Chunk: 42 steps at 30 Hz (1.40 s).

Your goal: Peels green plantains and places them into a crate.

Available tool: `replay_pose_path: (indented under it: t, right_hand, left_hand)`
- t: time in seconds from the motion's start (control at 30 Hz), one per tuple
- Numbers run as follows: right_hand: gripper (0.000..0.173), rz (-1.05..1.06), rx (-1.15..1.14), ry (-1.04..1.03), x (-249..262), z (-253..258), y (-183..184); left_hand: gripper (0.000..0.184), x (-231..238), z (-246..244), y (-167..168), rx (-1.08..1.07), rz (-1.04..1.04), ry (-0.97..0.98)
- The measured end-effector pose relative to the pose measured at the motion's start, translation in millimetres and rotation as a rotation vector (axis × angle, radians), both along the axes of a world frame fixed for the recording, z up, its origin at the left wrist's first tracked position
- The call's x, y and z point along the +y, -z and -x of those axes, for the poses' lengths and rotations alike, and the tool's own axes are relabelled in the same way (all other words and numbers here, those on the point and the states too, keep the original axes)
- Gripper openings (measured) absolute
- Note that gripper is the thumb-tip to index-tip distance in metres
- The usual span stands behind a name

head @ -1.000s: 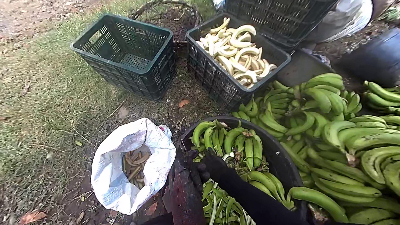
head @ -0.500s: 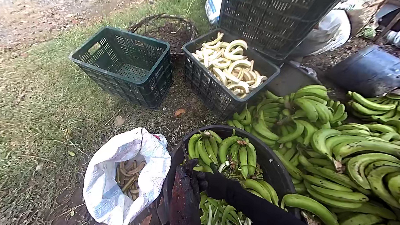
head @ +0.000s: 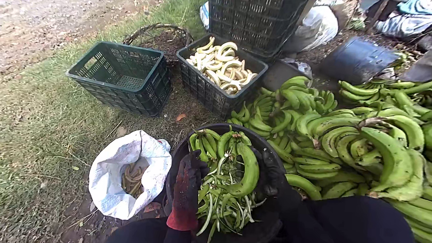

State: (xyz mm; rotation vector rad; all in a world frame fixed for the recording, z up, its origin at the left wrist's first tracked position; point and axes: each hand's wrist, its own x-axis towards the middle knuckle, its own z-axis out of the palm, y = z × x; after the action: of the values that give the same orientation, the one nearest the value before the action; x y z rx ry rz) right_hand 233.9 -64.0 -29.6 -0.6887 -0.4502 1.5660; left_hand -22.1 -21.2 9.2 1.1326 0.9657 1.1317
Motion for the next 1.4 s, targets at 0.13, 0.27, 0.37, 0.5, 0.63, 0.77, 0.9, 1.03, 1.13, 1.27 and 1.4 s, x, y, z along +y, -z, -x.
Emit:
replay_pose_path:
  t: [0.13, 0.27, 0.37, 0.5, 0.63, 0.77, 0.9, 1.03, 1.13, 1.27, 1.4]
  right_hand:
    - [0.054, 0.280, -0.228, 0.297, -8, 10, 25]
    - [0.039, 0.340, -0.117, 0.459, -7, 2, 51]
    - [0.045, 0.343, 0.009, 0.565, -5, -6, 32]
    - [0.041, 0.330, -0.019, 0.565, -6, -6, 18]
    - [0.038, 0.380, -0.061, 0.555, -10, 1, 22]
    - [0.044, 0.401, -0.039, 0.532, -11, 9, 20]
    - [0.044, 0.407, 0.053, 0.428, -13, 11, 22]
    - [0.049, 0.409, 0.099, 0.386, -13, 11, 33]
    - [0.051, 0.318, 0.092, 0.365, -20, 10, 37]
    - [0.049, 0.239, 0.006, 0.343, -23, 2, 37]
    - [0.046, 0.149, -0.164, 0.286, -26, -15, 44]
  left_hand:
    - [0.051, -6, -13, 3, 0.122, 0.033, 0.090]
    - [0.046, -27, -26, 23, 0.350, 0.017, 0.170]
    - [0.044, -43, -34, 38, 0.604, -0.097, 0.286]
    - [0.046, -53, -54, 32, 0.842, -0.182, 0.426]
    - [0.047, -55, -62, 33, 0.863, -0.253, 0.452]
    - [0.045, -55, -62, 34, 0.847, -0.277, 0.460]
    - [0.044, -52, -56, 42, 0.839, -0.320, 0.473]
    - [0.044, -46, -49, 52, 0.833, -0.243, 0.457]
    - [0.047, -42, -46, 59, 0.897, -0.152, 0.467]
    - [0.052, -40, -45, 63, 0.836, -0.013, 0.503]
    - [0.051, -49, -50, 50, 0.629, 0.168, 0.521]
